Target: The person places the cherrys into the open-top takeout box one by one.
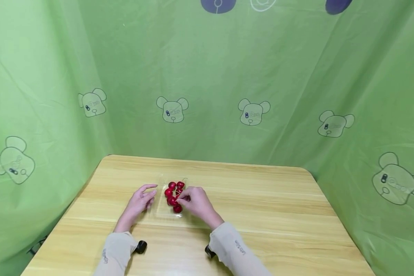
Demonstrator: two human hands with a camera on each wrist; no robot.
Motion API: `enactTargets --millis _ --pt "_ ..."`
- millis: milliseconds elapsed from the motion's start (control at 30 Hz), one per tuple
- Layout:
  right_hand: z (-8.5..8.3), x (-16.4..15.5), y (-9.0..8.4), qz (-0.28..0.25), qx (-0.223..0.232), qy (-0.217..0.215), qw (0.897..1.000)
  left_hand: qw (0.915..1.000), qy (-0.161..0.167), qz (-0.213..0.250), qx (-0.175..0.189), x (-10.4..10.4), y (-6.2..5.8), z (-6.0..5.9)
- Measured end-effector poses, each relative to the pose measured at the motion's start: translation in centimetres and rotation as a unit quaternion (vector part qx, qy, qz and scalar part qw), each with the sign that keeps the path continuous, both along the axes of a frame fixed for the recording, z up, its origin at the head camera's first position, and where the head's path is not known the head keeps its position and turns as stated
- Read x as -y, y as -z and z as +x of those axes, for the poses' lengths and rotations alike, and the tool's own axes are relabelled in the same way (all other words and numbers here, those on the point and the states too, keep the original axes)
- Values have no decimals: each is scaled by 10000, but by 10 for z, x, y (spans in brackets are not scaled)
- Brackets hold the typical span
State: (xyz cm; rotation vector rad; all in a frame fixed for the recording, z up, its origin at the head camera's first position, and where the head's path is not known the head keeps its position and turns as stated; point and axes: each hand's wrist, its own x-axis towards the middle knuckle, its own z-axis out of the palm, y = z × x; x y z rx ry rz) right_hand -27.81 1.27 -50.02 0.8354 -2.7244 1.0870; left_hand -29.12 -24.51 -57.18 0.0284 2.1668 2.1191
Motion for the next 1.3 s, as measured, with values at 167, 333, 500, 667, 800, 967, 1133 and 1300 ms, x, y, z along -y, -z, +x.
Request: enactTargets --millis 167,333,500,667,800,967,1133,1300 --pt "-2 5 6 2 103 39 9999 10000 12 35 1 -1 -1 0" --pt "-3 11 13 -18 165 59 9998 10000 14 13 2 -1 0 0" --pt "-4 15 17 0 180 66 9998 10000 16 -37 -7 0 2 0" --pt "-6 17 21 56 123 91 9999 9999 54 -104 -38 1 2 -1" --pt "-7 19 23 81 132 131 9998 9999 53 -104 -65 2 1 -2" --pt "-7 22 23 207 -16 151 9997 9999 21 -104 -98 3 0 -2" --pt "-5 24 24 408 -172 201 9988 9999 94 -85 -94 3 1 -2" --pt "-5 26 24 585 -266 266 9976 9999 92 -49 -95 3 2 -2"
